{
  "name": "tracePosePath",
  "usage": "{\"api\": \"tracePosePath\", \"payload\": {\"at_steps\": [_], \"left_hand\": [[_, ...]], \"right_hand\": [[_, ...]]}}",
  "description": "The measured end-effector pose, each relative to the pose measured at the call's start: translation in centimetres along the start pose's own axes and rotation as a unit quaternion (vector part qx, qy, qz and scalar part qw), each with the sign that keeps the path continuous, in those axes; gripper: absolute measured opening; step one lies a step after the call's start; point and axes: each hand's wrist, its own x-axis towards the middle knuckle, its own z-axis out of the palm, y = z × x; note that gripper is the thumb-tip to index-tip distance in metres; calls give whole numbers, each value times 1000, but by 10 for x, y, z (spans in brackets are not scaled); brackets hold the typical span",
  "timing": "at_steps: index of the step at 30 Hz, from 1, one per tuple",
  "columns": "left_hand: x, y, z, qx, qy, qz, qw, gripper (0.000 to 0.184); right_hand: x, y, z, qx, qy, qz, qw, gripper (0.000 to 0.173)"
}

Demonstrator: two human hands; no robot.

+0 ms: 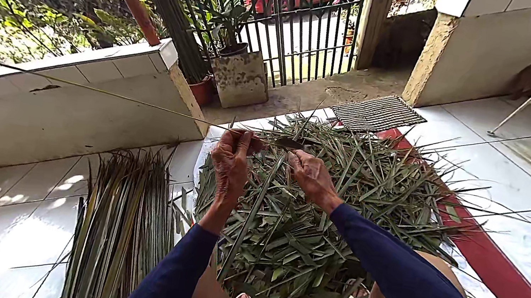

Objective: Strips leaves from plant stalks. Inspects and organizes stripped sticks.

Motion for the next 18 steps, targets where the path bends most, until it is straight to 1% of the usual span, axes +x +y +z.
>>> {"api": "tracePosePath", "payload": {"at_steps": [5, 8, 10, 11, 14, 18], "left_hand": [[1, 6, -9, 19, 6, 25, 999, 14], [7, 17, -24, 11, 39, 57, 998, 14], [14, 27, -36, 11, 62, 76, 995, 15], [16, 28, -41, 7, 63, 78, 995, 15], [12, 23, -47, -10, 49, 54, 997, 15], [8, 17, -48, -5, 10, 41, 999, 16]], "right_hand": [[9, 21, -1, -33, -9, 44, 998, 39], [12, 48, -4, -66, -33, 80, 994, 40], [14, 64, -10, -67, -24, 89, 993, 40], [15, 65, -14, -53, -11, 85, 995, 40], [11, 45, -29, -1, 26, 54, 998, 38], [-2, 10, -27, 107, 23, 7, 994, 41]]}}
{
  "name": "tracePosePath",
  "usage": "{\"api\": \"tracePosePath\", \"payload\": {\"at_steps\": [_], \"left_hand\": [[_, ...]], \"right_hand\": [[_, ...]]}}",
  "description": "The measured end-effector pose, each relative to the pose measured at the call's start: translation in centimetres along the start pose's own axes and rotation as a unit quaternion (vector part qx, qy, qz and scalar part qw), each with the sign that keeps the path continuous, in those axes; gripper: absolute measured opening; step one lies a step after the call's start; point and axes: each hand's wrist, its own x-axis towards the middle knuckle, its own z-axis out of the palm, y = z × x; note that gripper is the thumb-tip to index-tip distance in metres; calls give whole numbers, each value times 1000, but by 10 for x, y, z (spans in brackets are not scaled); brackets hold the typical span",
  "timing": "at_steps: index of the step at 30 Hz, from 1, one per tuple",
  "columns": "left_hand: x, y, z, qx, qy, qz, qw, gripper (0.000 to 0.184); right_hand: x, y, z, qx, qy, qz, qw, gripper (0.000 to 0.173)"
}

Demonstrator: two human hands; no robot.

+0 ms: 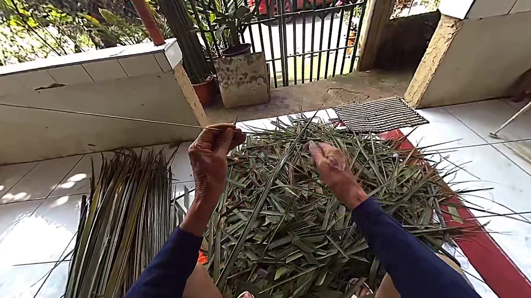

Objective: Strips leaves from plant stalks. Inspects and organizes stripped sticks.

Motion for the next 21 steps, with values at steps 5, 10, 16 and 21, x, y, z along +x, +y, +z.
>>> {"api": "tracePosePath", "payload": {"at_steps": [5, 10, 16, 21], "left_hand": [[-4, -4, 10, 22, -35, 19, 999, 15], [-8, -7, 22, 41, -64, 38, 996, 14], [-10, -5, 28, 40, -75, 57, 995, 14], [-11, -4, 28, 45, -79, 60, 994, 14]], "right_hand": [[-11, -28, 23, 51, -29, -67, 996, 39], [-14, -31, 37, 59, -43, -100, 992, 36], [-12, -26, 36, 54, -38, -91, 994, 38], [-12, -24, 31, 9, -25, -58, 998, 39]]}}
